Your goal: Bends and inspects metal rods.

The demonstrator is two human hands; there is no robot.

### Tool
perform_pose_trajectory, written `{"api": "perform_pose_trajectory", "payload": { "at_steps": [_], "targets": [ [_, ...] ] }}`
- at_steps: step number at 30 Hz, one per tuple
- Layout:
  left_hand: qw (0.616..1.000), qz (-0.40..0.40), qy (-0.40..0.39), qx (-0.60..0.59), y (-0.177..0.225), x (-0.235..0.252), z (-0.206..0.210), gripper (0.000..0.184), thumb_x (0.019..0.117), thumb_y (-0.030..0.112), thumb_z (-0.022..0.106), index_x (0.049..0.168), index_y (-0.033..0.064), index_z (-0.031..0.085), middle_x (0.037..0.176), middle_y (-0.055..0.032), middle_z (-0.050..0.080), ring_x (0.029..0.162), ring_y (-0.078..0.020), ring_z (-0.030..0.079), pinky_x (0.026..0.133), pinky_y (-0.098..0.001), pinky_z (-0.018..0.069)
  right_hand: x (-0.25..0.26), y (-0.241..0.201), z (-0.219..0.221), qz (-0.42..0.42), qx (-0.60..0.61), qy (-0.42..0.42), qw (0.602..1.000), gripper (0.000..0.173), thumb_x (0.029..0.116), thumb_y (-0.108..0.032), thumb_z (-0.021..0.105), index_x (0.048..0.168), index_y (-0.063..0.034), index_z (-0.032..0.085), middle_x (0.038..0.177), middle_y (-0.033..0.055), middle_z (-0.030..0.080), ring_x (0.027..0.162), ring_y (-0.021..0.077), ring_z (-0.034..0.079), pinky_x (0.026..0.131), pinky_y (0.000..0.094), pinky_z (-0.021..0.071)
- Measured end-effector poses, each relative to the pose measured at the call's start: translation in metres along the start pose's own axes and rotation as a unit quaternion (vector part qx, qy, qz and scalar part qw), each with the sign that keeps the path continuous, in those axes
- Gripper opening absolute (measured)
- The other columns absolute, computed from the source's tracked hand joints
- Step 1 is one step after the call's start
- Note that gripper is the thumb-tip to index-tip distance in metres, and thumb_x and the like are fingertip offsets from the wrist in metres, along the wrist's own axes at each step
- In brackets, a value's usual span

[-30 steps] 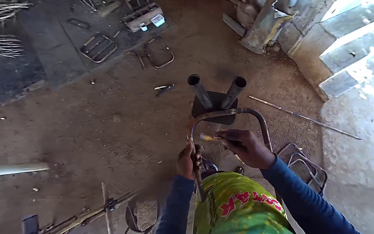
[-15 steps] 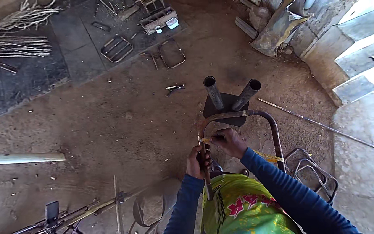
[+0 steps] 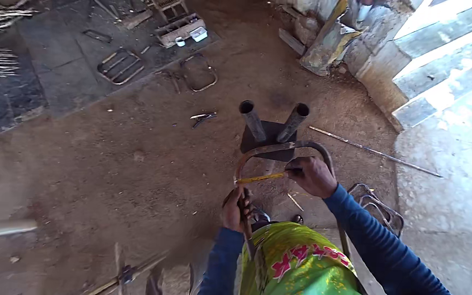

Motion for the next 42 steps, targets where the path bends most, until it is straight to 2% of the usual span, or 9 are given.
{"api": "perform_pose_trajectory", "payload": {
  "at_steps": [3, 6, 10, 32, 36, 38, 40, 41, 42],
  "targets": [
    [0.999, 0.019, -0.026, 0.028, 0.000, 0.004, 0.002, 0.046, 0.1105, 0.047, 0.035, 0.092, 0.0125, 0.058, 0.057, 0.0037, 0.048, 0.039, -0.0058, 0.043, 0.036, -0.0222, 0.0407, -0.021, 0.053, -0.056, 0.008, 0.061, 0.027, 0.998, 0.011, 0.0941, -0.022, 0.074, 0.100, -0.0144, 0.080, 0.093, 0.0026, 0.076, 0.083, 0.0169, 0.072, 0.081, 0.0484, 0.0592],
    [0.998, 0.029, -0.042, 0.028, -0.002, 0.013, -0.005, 0.047, 0.1094, 0.050, 0.036, 0.096, 0.0127, 0.060, 0.058, 0.0036, 0.047, 0.040, -0.0070, 0.044, 0.035, -0.0244, 0.0421, -0.031, 0.104, -0.084, 0.018, 0.117, 0.037, 0.992, 0.011, 0.0935, -0.016, 0.076, 0.103, -0.0110, 0.079, 0.093, 0.0015, 0.077, 0.084, 0.0102, 0.072, 0.083, 0.0372, 0.0604],
    [0.998, 0.031, -0.055, 0.017, -0.002, 0.015, -0.005, 0.048, 0.1085, 0.053, 0.036, 0.093, 0.0134, 0.059, 0.056, 0.0043, 0.048, 0.038, -0.0068, 0.044, 0.033, -0.0249, 0.0426, -0.032, 0.141, -0.083, 0.025, 0.195, 0.053, 0.979, 0.016, 0.0921, -0.012, 0.077, 0.106, -0.0049, 0.077, 0.095, 0.0058, 0.077, 0.085, 0.0125, 0.072, 0.084, 0.0378, 0.0607],
    [0.998, 0.026, -0.050, 0.004, -0.004, 0.016, -0.006, 0.049, 0.1090, 0.053, 0.035, 0.094, 0.0129, 0.059, 0.056, 0.0034, 0.049, 0.038, -0.0078, 0.047, 0.033, -0.0249, 0.0442, -0.028, 0.165, -0.066, 0.046, 0.227, 0.059, 0.971, 0.019, 0.0944, -0.010, 0.074, 0.112, -0.0037, 0.075, 0.101, 0.0074, 0.075, 0.090, 0.0133, 0.071, 0.087, 0.0365, 0.0592],
    [0.997, 0.044, -0.053, 0.024, -0.003, 0.015, -0.003, 0.047, 0.1101, 0.050, 0.035, 0.095, 0.0110, 0.058, 0.057, 0.0028, 0.048, 0.038, -0.0069, 0.045, 0.034, -0.0242, 0.0438, -0.041, 0.144, -0.051, 0.042, 0.103, -0.017, 0.994, 0.033, 0.1021, -0.027, 0.065, 0.131, -0.0120, 0.066, 0.079, 0.0079, 0.064, 0.066, 0.0204, 0.060, 0.069, 0.0446, 0.0540],
    [0.997, 0.048, -0.047, 0.030, -0.002, 0.014, -0.003, 0.045, 0.1109, 0.047, 0.036, 0.097, 0.0095, 0.058, 0.059, 0.0024, 0.048, 0.039, -0.0068, 0.044, 0.034, -0.0235, 0.0431, -0.061, 0.132, -0.054, 0.044, 0.094, -0.073, 0.992, 0.043, 0.1011, -0.028, 0.066, 0.143, -0.0201, 0.059, 0.079, 0.0073, 0.063, 0.065, 0.0203, 0.059, 0.067, 0.0449, 0.0539],
    [0.998, 0.046, -0.043, 0.023, -0.001, 0.014, -0.001, 0.042, 0.1116, 0.042, 0.036, 0.099, 0.0081, 0.057, 0.060, 0.0019, 0.048, 0.040, -0.0068, 0.044, 0.035, -0.0229, 0.0429, -0.097, 0.149, -0.089, 0.050, 0.177, -0.009, 0.983, 0.041, 0.0979, -0.020, 0.068, 0.139, -0.0195, 0.064, 0.078, 0.0037, 0.062, 0.062, 0.0142, 0.054, 0.060, 0.0362, 0.0492],
    [0.998, 0.043, -0.042, 0.018, -0.002, 0.013, 0.002, 0.041, 0.1118, 0.041, 0.037, 0.099, 0.0075, 0.057, 0.061, 0.0013, 0.048, 0.040, -0.0071, 0.044, 0.036, -0.0229, 0.0430, -0.124, 0.173, -0.118, 0.068, 0.234, 0.101, 0.964, 0.035, 0.0963, -0.015, 0.067, 0.132, -0.0155, 0.069, 0.080, 0.0030, 0.065, 0.061, 0.0111, 0.054, 0.057, 0.0317, 0.0490],
    [0.998, 0.042, -0.038, 0.015, -0.002, 0.012, 0.004, 0.041, 0.1119, 0.040, 0.037, 0.099, 0.0070, 0.058, 0.061, 0.0008, 0.049, 0.040, -0.0073, 0.044, 0.036, -0.0227, 0.0433, -0.157, 0.206, -0.146, 0.101, 0.299, 0.252, 0.915, 0.030, 0.0961, -0.013, 0.062, 0.126, -0.0118, 0.069, 0.083, 0.0013, 0.067, 0.060, 0.0071, 0.053, 0.054, 0.0259, 0.0475]
  ]
}}
Point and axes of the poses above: each hand's wrist, its own x-axis towards the middle knuckle, its own z-axis out of the palm, y = z × x, the point moved 8 cm from there along x, towards the middle knuckle
